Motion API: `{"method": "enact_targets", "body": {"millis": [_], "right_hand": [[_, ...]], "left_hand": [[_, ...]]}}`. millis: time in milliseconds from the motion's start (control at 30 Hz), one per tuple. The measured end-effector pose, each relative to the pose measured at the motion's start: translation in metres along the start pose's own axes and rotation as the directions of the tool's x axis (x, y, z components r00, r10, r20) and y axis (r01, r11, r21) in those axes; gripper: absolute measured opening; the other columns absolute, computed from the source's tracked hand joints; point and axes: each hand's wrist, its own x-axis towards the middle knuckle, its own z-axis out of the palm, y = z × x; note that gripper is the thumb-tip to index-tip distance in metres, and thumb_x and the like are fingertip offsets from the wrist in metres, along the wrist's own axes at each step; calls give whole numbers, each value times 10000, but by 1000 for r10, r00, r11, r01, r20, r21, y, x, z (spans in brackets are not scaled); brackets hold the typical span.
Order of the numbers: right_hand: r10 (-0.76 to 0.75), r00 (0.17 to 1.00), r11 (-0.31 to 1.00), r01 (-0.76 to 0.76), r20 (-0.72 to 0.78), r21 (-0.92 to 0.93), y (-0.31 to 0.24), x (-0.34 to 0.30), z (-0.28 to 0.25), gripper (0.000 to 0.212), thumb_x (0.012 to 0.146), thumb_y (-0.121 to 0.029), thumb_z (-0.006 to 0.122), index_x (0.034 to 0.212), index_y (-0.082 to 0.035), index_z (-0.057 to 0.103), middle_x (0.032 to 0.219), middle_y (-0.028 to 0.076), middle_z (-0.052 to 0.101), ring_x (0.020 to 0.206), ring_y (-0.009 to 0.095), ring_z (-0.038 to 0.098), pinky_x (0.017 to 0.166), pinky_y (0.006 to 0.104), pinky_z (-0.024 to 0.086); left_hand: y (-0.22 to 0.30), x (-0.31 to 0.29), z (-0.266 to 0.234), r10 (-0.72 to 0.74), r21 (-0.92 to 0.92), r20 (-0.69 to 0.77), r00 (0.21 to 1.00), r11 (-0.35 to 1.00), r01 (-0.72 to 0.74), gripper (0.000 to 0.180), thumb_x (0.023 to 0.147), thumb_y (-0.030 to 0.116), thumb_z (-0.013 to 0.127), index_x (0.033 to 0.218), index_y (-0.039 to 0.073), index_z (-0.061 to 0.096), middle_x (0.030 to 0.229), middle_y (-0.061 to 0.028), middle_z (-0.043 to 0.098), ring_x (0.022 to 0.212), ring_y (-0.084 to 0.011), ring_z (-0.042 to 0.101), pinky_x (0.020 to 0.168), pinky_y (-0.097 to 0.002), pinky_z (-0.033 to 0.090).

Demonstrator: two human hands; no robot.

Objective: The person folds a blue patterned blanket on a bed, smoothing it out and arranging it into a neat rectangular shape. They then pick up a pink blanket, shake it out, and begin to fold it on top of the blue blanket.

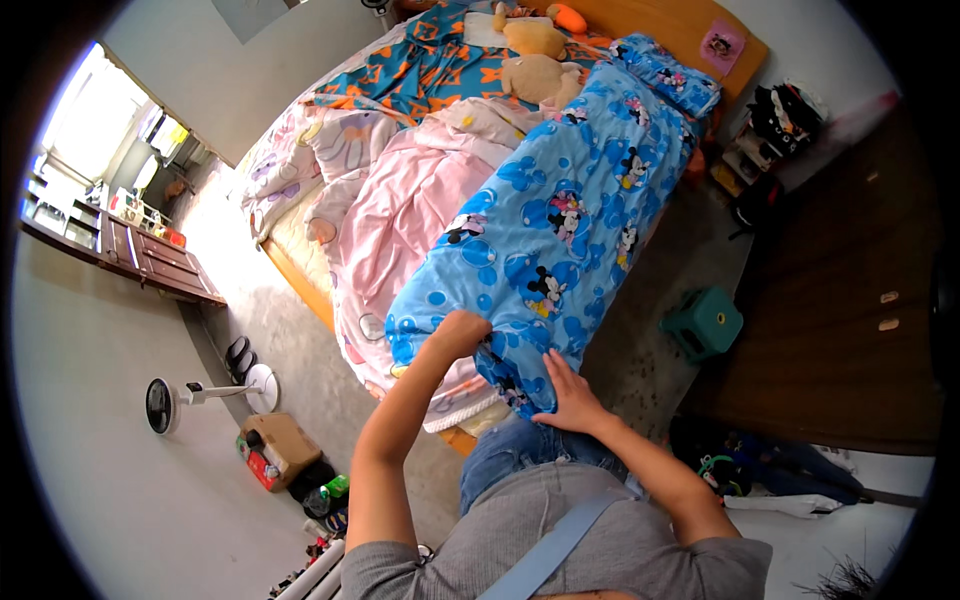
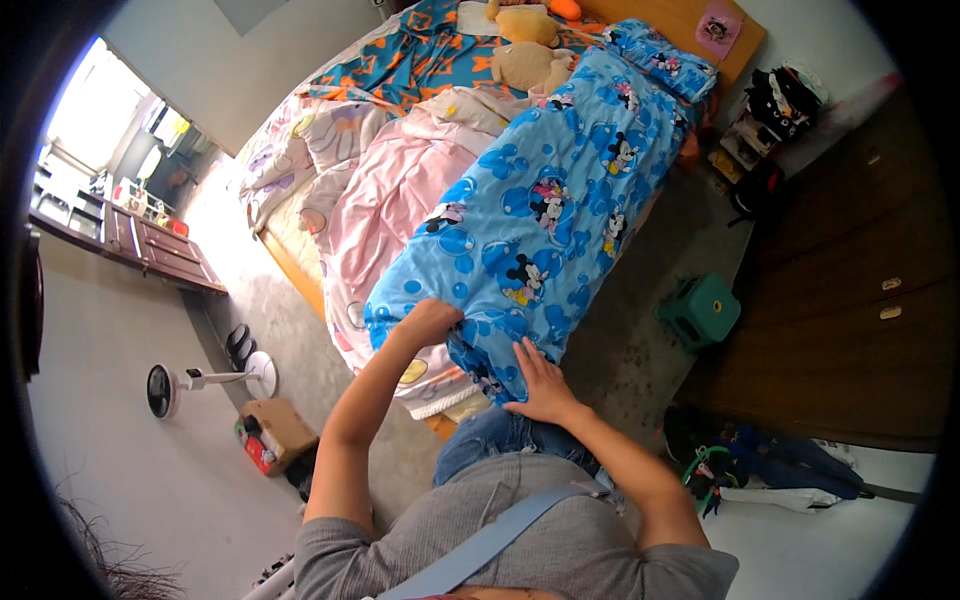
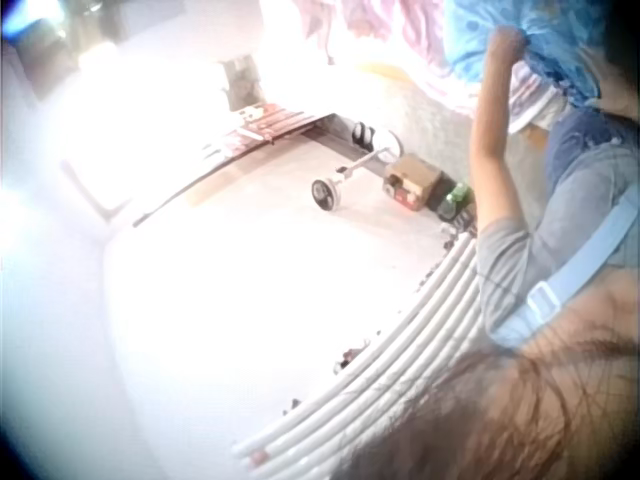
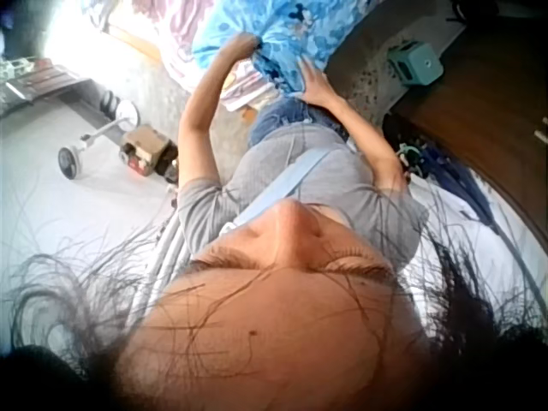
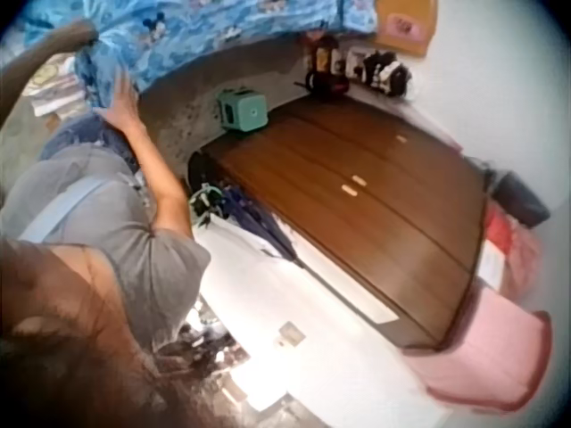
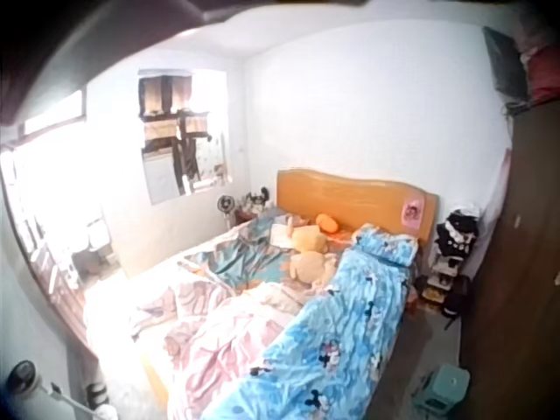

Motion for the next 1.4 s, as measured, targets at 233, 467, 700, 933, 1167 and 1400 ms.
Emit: {"method": "enact_targets", "body": {"millis": [233, 467, 700, 933, 1167, 1400], "right_hand": [[68, 948, 975, -129, -310, -180, -40, 49, 24, 1189, 607, -429, 810, 1455, -51, 68, 1507, 190, 91, 1338, 397, 236, 1039, 584, 208], [235, 929, 956, -275, -286, -106, -7, 61, 22, 905, 673, -149, 736, 1422, -107, 231, 1312, 235, 422, 1160, 408, 453, 925, 556, 352], [194, 933, 981, -179, -303, 77, 25, 71, -12, 564, 655, 9, 537, 1211, -80, 516, 945, 253, 617, 888, 442, 564, 765, 513, 441], [194, 959, 979, -176, -208, 98, 28, 70, -48, 581, 623, 42, 480, 1187, -70, 565, 1009, 252, 610, 954, 434, 553, 827, 454, 455], [33, 992, 997, -25, -121, 66, 47, 83, -88, 537, 643, 43, 476, 1172, -19, 550, 1027, 252, 606, 983, 422, 556, 837, 477, 446], [-16, 996, 997, 23, -91, 78, 109, 119, -171, 355, 693, 21, 536, 1045, -16, 560, 933, 262, 595, 913, 458, 537, 761, 498, 441]], "left_hand": [[20, 32, -39, -18, 26, 23, 1000, 1000, 17, 147, 619, 45, 635, 762, 59, 667, 759, -156, 648, 768, -339, 641, 657, -421, 517], [19, 27, -42, -69, 4, 59, 996, 998, 69, 175, 624, 62, 634, 797, 71, 658, 777, -147, 652, 780, -328, 641, 691, -428, 510], [24, 0, 6, -155, 58, -422, 893, 979, 197, 545, 708, 128, 655, 1229, 175, 505, 1220, -65, 538, 1164, -250, 481, 1009, -539, 291], [15, -29, 51, -376, 33, -630, 679, 861, 508, 471, 822, 74, 476, 1276, 196, 500, 1216, -44, 536, 1210, -234, 457, 1068, -535, 182], [-15, 2, -13, -284, 70, -618, 733, 909, 411, 172, 766, 49, 514, 896, 126, 596, 880, 3, 579, 957, -175, 572, 1054, -578, 223], [-3, 114, -99, -160, 249, -636, 755, 883, 397, 75, 751, 56, 523, 787, 114, 555, 791, -1, 531, 874, -173, 555, 1041, -644, 206]]}}
